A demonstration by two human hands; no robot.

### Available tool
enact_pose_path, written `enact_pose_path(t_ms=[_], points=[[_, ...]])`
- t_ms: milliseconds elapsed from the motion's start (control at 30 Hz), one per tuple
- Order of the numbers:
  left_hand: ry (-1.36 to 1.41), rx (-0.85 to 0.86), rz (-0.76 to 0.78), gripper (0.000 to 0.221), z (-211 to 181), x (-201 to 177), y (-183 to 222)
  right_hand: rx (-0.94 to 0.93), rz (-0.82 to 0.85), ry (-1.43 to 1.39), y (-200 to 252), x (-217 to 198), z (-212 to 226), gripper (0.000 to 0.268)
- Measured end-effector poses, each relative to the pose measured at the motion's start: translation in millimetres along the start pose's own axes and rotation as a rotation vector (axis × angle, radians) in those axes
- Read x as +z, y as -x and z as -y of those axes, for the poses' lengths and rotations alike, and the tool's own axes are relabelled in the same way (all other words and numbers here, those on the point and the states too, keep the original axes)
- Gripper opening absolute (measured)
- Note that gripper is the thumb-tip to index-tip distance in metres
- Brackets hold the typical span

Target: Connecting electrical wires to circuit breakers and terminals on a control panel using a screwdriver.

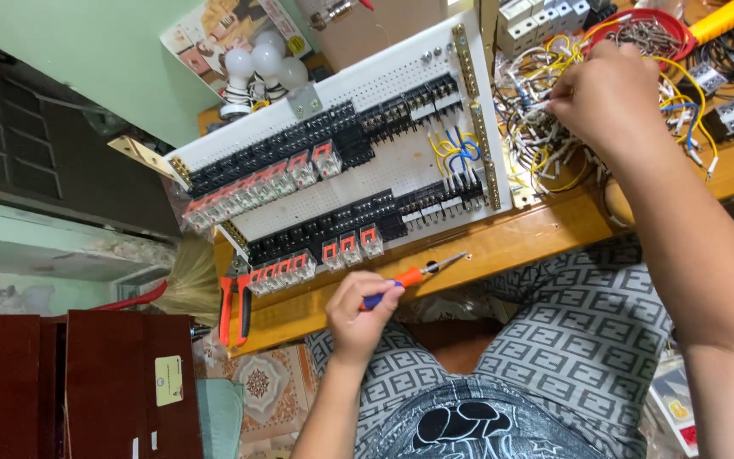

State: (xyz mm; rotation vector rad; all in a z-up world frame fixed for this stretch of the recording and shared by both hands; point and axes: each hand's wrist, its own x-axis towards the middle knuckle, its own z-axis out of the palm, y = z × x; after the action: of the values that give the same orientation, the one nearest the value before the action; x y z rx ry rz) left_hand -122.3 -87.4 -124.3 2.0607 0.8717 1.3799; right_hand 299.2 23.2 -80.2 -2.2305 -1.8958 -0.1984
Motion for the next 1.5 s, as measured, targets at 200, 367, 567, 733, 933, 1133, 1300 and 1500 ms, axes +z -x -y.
enact_pose_path(t_ms=[200, 367, 567, 733, 933, 1133, 1300, 1500], points=[[-0.365, 0.097, 0.086, 0.018, -8.2, 5.6, -8.8, 0.237, 0.230, -0.395, -5.2, -31.5, 4.6, 0.017], [-0.582, 0.189, 0.100, 0.018, -6.3, 11.5, -9.0, 0.301, 0.301, -0.628, -2.9, -57.0, 5.3, 0.018], [-0.656, 0.181, 0.118, 0.022, -1.5, 13.8, -4.0, 0.324, 0.270, -0.811, -6.1, -54.7, -5.3, 0.014], [-0.708, 0.158, 0.115, 0.030, 3.6, 17.6, 5.3, -0.001, -0.225, -0.810, 1.1, -39.8, -23.0, 0.007], [-0.680, 0.135, 0.081, 0.038, -6.0, 15.4, -0.4, -0.116, -0.722, -0.875, 92.1, -65.8, 44.7, 0.015], [-0.639, 0.137, 0.059, 0.039, -4.9, 12.4, 2.6, 0.167, -0.567, -1.302, 167.8, -38.4, 134.7, 0.011], [-0.429, 0.062, -0.033, 0.028, -41.8, 2.7, -1.9, -0.080, -0.530, -1.288, 195.3, -47.4, 165.1, 0.010], [0.052, -0.144, -0.006, 0.060, -98.5, -11.4, -17.3, -0.182, -0.482, -1.234, 203.6, -60.9, 171.7, 0.013]])
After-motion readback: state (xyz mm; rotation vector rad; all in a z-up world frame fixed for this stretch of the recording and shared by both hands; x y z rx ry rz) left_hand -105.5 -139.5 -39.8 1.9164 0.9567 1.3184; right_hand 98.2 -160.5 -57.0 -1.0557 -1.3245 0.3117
